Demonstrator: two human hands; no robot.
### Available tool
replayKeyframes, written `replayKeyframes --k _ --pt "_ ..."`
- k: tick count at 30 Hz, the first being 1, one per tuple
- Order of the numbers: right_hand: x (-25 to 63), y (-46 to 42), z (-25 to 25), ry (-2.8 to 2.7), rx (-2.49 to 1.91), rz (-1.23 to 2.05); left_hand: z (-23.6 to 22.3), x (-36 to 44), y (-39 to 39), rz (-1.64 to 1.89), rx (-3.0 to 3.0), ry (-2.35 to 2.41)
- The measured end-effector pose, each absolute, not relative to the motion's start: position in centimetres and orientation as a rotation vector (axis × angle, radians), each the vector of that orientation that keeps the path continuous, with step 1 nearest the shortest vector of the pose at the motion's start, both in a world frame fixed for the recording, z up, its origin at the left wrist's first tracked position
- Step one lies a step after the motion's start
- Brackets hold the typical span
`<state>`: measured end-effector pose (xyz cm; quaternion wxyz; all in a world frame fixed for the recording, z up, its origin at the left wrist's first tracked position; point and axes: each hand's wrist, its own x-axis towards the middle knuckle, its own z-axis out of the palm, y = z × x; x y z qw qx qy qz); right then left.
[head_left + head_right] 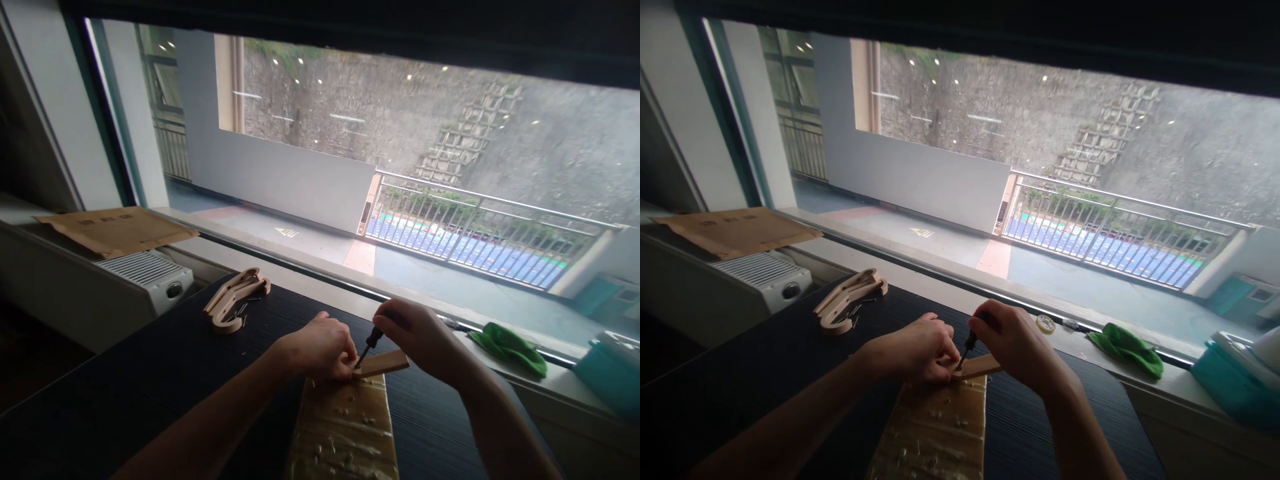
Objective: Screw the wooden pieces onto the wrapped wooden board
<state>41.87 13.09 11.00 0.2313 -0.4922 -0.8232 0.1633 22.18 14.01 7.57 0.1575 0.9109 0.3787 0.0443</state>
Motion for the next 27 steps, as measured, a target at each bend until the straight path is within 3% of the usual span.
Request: replayKeyframes --k 7,27 --pt "40.5 12.7 15.2 -2.602 -1.36 0.435 7.1 22.0 14.0 0.172 2.661 1.076" --pt "40.2 11.9 15.0 -2.617 -1.407 0.316 7.2 22.2 14.0 0.198 2.617 1.11"
